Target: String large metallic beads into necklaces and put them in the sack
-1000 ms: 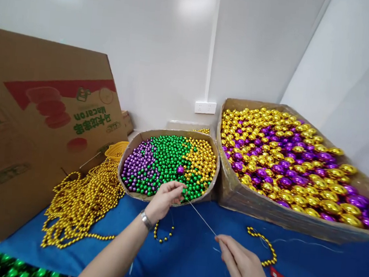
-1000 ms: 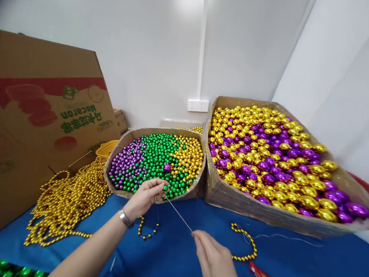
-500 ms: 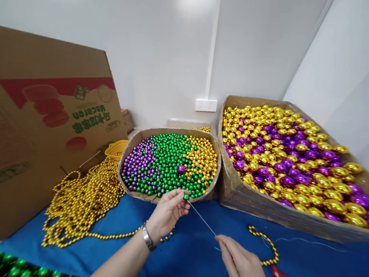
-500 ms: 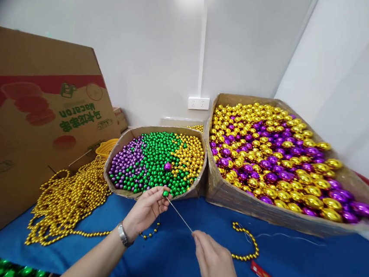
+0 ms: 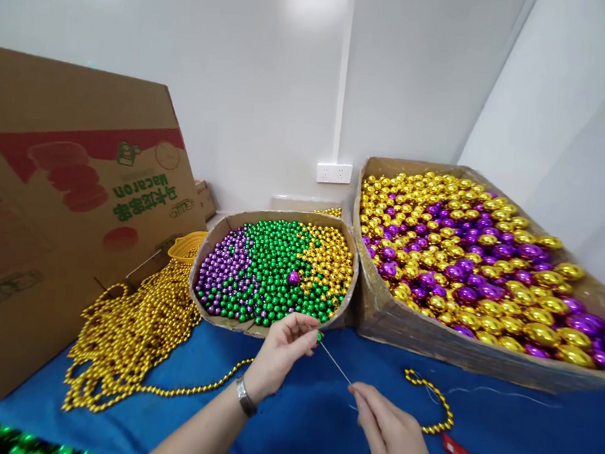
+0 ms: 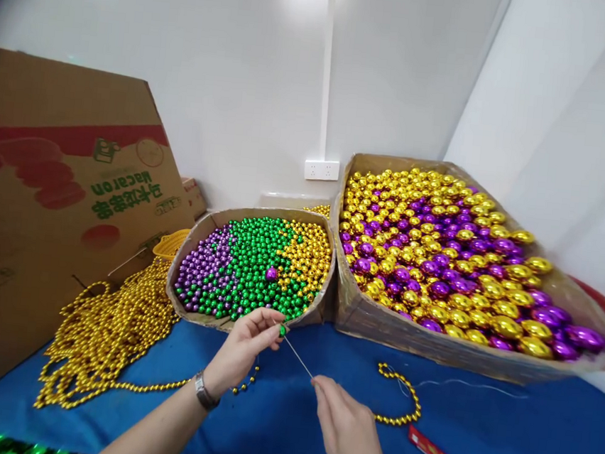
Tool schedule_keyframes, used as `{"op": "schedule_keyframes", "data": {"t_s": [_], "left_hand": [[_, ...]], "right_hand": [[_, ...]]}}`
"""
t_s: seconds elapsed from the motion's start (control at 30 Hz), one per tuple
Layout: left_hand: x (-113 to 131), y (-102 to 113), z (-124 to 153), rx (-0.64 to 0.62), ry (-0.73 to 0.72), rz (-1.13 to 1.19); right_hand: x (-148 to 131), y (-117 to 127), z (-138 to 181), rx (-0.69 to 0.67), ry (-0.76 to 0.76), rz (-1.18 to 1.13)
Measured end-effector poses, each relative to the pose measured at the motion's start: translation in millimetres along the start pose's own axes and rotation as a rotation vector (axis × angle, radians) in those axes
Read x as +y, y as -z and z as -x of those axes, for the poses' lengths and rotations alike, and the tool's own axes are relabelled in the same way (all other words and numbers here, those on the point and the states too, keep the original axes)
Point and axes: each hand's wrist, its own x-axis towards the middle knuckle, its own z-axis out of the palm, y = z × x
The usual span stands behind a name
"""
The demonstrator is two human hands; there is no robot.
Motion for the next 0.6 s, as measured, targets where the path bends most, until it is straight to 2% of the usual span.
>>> {"op": "schedule_keyframes", "data": {"t_s": [0.1,0.27,0.37,0.47,0.6], "left_hand": [[4.5,5.3,-12.6,0.005,-0.03,-0.078],[9.9,26.8,-49.5,0.165,-0.231,-0.369],[7.6,30.9,-66.4,0.146,-0.311,-0.567],[7.0,17.8,-75.5,0.058,-0.361,-0.676],[19.1,-25.4,-83.1,-0.082,-0.462,-0.711]], "right_hand": [[1.1,0.7,1.6,-0.038,-0.113,-0.122],[10.2,-2.0,8.9,0.007,-0.121,-0.148],[11.3,-1.1,9.7,0.021,-0.134,-0.145],[9.2,3.8,8.5,0.033,-0.14,-0.153],[10.2,10.3,12.3,0.092,-0.096,-0.208]]}}
